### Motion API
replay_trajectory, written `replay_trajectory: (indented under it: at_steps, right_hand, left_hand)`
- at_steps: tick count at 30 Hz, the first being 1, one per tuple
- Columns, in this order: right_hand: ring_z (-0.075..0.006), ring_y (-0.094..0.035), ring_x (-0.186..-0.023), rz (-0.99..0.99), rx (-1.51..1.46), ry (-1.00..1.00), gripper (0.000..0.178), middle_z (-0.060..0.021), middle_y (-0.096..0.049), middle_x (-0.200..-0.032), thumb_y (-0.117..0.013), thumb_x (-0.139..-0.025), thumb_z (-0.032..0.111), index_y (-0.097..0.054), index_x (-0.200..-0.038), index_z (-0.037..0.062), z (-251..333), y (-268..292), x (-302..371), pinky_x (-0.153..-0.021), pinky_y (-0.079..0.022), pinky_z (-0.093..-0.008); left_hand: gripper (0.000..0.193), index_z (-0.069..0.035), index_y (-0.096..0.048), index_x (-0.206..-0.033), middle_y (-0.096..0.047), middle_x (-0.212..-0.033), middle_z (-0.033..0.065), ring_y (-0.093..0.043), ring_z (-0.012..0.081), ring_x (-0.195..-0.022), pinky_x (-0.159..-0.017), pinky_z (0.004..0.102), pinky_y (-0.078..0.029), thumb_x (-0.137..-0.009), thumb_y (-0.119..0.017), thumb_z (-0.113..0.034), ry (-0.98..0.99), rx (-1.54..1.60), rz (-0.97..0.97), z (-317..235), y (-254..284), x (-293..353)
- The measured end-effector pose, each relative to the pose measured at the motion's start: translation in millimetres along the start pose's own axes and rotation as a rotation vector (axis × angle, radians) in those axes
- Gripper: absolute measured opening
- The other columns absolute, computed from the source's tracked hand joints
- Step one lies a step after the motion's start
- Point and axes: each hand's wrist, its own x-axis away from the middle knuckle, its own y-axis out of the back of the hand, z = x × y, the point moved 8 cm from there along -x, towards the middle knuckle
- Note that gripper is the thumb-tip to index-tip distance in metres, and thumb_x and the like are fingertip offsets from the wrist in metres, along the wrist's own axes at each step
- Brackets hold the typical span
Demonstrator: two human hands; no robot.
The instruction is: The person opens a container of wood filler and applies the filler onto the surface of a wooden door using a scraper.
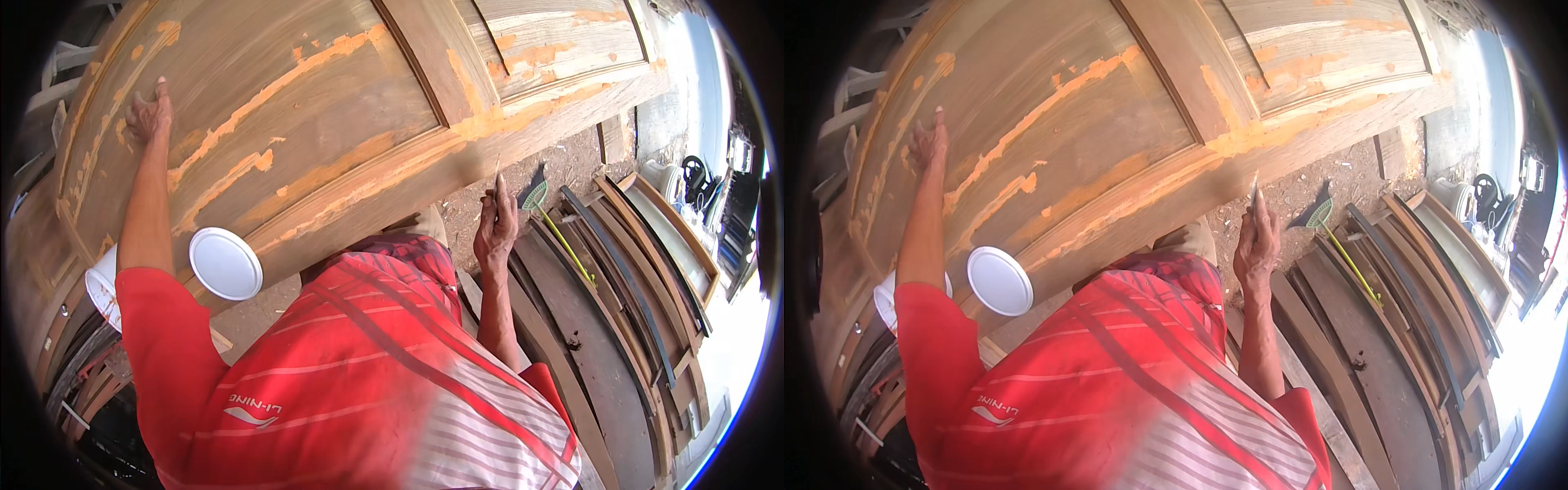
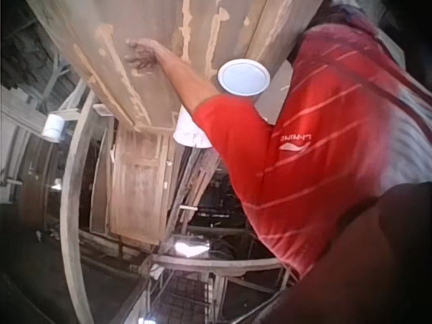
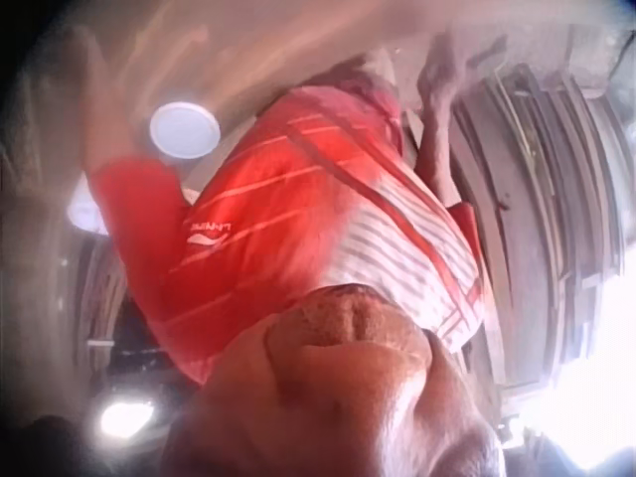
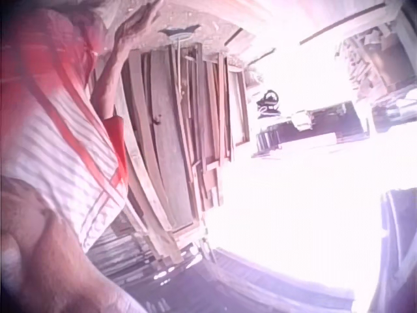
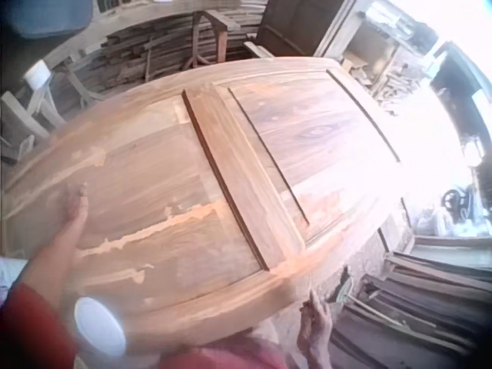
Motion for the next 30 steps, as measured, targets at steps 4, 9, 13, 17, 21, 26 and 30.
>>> replay_trajectory:
  at_steps: [4, 9, 13, 17, 21, 26, 30]
  right_hand:
    - [-0.0335, -0.063, -0.099, -0.046, -0.017, 0.040, 0.050, -0.0205, -0.063, -0.113, -0.057, -0.099, -0.002, -0.052, -0.148, 0.0057, -6, -8, 25, -0.083, -0.052, -0.0415]
    - [-0.0347, -0.065, -0.101, -0.222, -0.022, 0.016, 0.050, -0.0216, -0.063, -0.116, -0.058, -0.099, 0.000, -0.052, -0.148, 0.0070, -23, -6, 19, -0.085, -0.053, -0.0425]
    - [-0.0376, -0.065, -0.100, -0.102, 0.002, 0.117, 0.051, -0.0224, -0.064, -0.112, -0.060, -0.098, 0.001, -0.055, -0.148, 0.0132, -43, -28, 41, -0.083, -0.054, -0.0421]
    - [-0.0382, -0.066, -0.083, 0.474, 0.256, -0.202, 0.045, -0.0271, -0.065, -0.098, -0.056, -0.099, 0.009, -0.058, -0.145, 0.0103, -173, -52, 165, -0.072, -0.052, -0.0450]
    - [-0.0202, -0.061, -0.072, 0.312, 0.026, -0.608, 0.043, -0.0165, -0.064, -0.082, -0.057, -0.099, 0.014, -0.061, -0.141, 0.0050, -187, -28, 241, -0.066, -0.050, -0.0363]
    - [-0.0104, -0.058, -0.067, 0.125, -0.179, -0.729, 0.045, -0.0007, -0.058, -0.078, -0.059, -0.102, 0.019, -0.057, -0.145, 0.0042, -171, -35, 223, -0.061, -0.048, -0.0289]
    - [-0.0110, -0.059, -0.068, 0.073, -0.220, -0.730, 0.046, -0.0024, -0.059, -0.074, -0.058, -0.102, 0.018, -0.057, -0.146, 0.0084, -155, -40, 210, -0.061, -0.049, -0.0295]
  left_hand:
    - [0.113, -0.011, -0.031, -0.161, -0.018, -0.169, 0.0218, -0.019, 0.0386, -0.155, -0.125, 0.0525, -0.019, -0.081, -0.047, -0.089, -0.225, -0.020, 0.203, 26, -5, -26]
    - [0.117, -0.010, -0.026, -0.163, -0.015, -0.168, 0.0272, -0.015, 0.0398, -0.156, -0.126, 0.0494, -0.021, -0.079, -0.050, -0.090, -0.298, -0.036, 0.407, 1, 3, 49]
    - [0.122, -0.010, -0.022, -0.163, -0.014, -0.166, 0.0310, -0.013, 0.0395, -0.157, -0.126, 0.0503, -0.020, -0.076, -0.060, -0.087, -0.416, -0.139, 0.370, -3, 11, 76]
    - [0.130, -0.009, -0.019, -0.164, -0.013, -0.165, 0.0337, -0.014, 0.0411, -0.156, -0.126, 0.0512, -0.020, -0.070, -0.070, -0.083, -0.443, -0.115, 0.448, 5, 14, 70]
    - [0.132, -0.007, -0.018, -0.164, -0.012, -0.165, 0.0342, -0.015, 0.0436, -0.156, -0.125, 0.0516, -0.023, -0.069, -0.073, -0.081, -0.443, -0.110, 0.479, -19, 22, 70]
    - [0.135, -0.007, -0.017, -0.164, -0.014, -0.165, 0.0346, -0.016, 0.0442, -0.155, -0.124, 0.0535, -0.025, -0.067, -0.074, -0.082, -0.421, -0.211, 0.509, -6, 11, 49]
    - [0.138, -0.006, -0.015, -0.164, -0.016, -0.164, 0.0343, -0.015, 0.0441, -0.156, -0.125, 0.0553, -0.023, -0.065, -0.075, -0.082, -0.429, -0.225, 0.580, -18, 11, 53]
